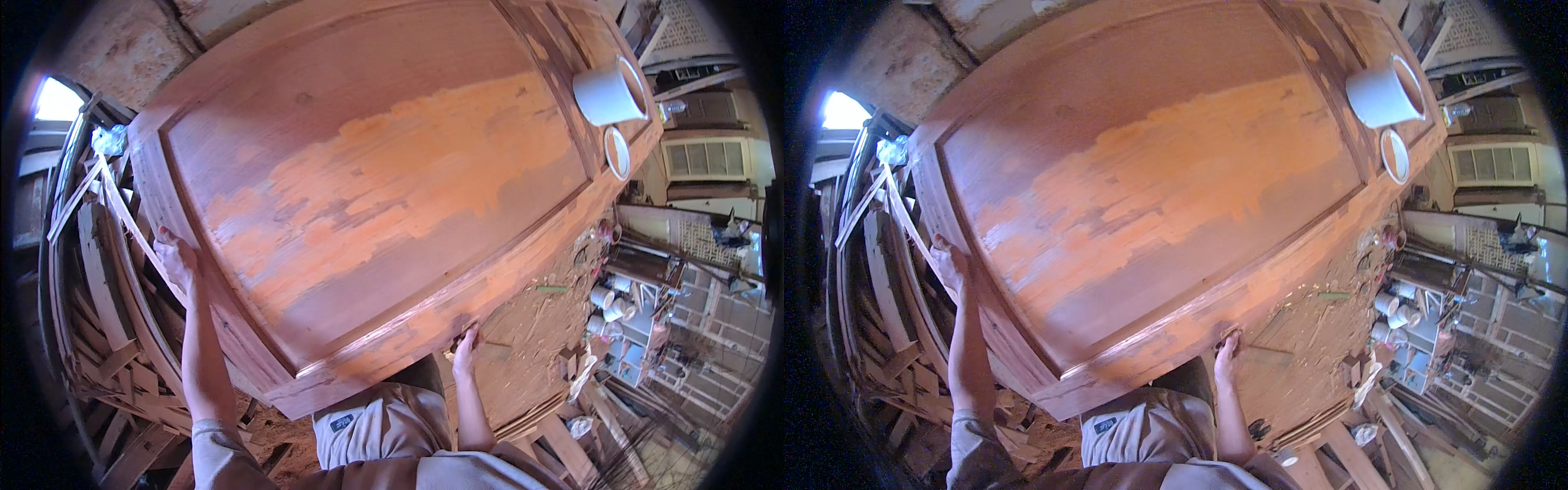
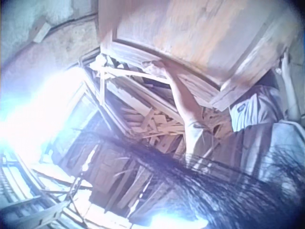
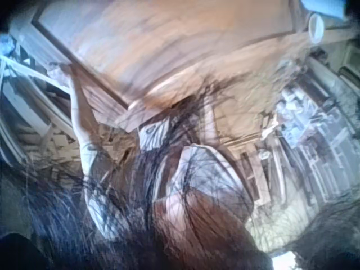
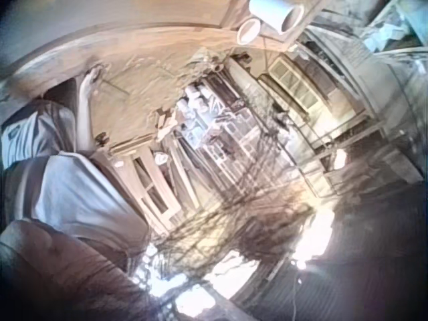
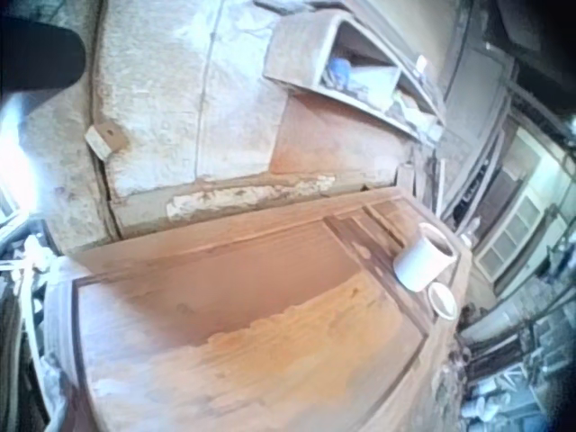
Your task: The person applies wood filler to a wooden panel using a small scraper, dipping the scraper into a bucket and spreading the material across the surface to fill gaps.
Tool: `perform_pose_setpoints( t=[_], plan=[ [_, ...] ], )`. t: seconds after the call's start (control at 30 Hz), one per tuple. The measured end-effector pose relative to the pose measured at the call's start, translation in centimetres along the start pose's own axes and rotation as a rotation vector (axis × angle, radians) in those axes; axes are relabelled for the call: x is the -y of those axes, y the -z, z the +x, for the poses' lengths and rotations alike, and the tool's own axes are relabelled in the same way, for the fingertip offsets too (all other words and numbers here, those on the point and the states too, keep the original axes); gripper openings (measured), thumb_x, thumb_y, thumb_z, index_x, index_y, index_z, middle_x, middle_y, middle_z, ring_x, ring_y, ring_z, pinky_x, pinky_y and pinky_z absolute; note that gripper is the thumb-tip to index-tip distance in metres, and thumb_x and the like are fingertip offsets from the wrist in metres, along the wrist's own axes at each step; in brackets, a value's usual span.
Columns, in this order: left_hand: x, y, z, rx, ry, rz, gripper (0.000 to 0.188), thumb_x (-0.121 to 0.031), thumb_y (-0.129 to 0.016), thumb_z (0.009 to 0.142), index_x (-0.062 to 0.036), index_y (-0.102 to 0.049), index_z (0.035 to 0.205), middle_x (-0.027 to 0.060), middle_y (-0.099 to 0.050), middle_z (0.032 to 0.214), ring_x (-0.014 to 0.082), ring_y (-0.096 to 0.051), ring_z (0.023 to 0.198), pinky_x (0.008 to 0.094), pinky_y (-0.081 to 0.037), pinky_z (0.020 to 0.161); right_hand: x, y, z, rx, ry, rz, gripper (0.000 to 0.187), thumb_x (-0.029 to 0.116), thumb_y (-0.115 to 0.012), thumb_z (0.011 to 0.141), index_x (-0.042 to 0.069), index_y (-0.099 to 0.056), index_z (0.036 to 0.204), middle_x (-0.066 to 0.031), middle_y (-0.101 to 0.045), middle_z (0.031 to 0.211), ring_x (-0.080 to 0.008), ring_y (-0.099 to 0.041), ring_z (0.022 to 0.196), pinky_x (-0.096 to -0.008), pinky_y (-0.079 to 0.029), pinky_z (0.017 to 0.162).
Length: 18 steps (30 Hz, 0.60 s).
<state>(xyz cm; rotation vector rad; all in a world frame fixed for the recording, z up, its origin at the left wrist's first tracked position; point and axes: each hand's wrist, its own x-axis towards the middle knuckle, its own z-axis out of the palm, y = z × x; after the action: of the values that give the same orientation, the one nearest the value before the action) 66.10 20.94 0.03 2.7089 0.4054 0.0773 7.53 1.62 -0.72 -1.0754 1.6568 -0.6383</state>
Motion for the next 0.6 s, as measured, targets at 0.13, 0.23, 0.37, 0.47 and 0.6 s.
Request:
perform_pose_setpoints(
  t=[0.13,0.23,0.37,0.47,0.6],
  plan=[
    [2.5,-0.1,2.0,-0.044,-0.044,0.007,0.07,-0.058,-0.027,0.102,0.0013,-0.054,0.129,0.0288,-0.061,0.124,0.047,-0.056,0.118,0.0509,-0.042,0.101,-1.5,0.4,-0.3,0.058,0.035,-0.048,0.053,0.046,-0.048,0.103,-0.002,-0.054,0.127,-0.0103,-0.062,0.111,-0.0185,-0.056,0.099,-0.0337,-0.047,0.085],
    [1.4,-0.1,0.5,-0.063,-0.103,-0.093,0.073,-0.06,-0.028,0.102,0.0024,-0.053,0.131,0.0289,-0.061,0.125,0.0468,-0.055,0.119,0.0498,-0.04,0.103,-2.2,1.0,0.1,0.056,0.141,-0.062,0.046,0.041,-0.051,0.103,-0.003,-0.061,0.115,-0.008,-0.065,0.096,-0.0173,-0.058,0.088,-0.0331,-0.047,0.077],
    [1.1,-1.2,0.5,-0.034,-0.016,-0.053,0.078,-0.063,-0.029,0.101,0.0019,-0.048,0.14,0.0286,-0.056,0.134,0.0452,-0.052,0.126,0.0473,-0.036,0.108,-7.6,2.9,1.6,0.126,0.126,-0.214,0.046,0.039,-0.052,0.103,-0.004,-0.057,0.117,-0.011,-0.064,0.099,-0.0173,-0.058,0.088,-0.0322,-0.049,0.076],
    [5.9,-2.1,5.1,-0.071,-0.164,-0.148,0.079,-0.063,-0.034,0.1,0.0029,-0.046,0.143,0.0294,-0.055,0.135,0.0423,-0.053,0.126,0.0454,-0.037,0.108,-9.7,3.6,0.6,0.222,0.208,-0.298,0.038,0.034,-0.051,0.104,-0.002,-0.055,0.112,-0.0088,-0.062,0.093,-0.0149,-0.057,0.082,-0.0298,-0.049,0.07],
    [6.1,-1.6,3.5,-0.233,-0.402,-0.354,0.073,-0.058,-0.039,0.102,0.0074,-0.051,0.131,0.0282,-0.059,0.12,0.0419,-0.056,0.111,0.0476,-0.041,0.099,-6.1,5.1,-0.8,0.175,-0.114,0.021,0.02,0.029,-0.051,0.104,0.012,-0.047,0.094,0.0019,-0.047,0.064,-0.0073,-0.044,0.052,-0.0237,-0.037,0.047]
  ],
)
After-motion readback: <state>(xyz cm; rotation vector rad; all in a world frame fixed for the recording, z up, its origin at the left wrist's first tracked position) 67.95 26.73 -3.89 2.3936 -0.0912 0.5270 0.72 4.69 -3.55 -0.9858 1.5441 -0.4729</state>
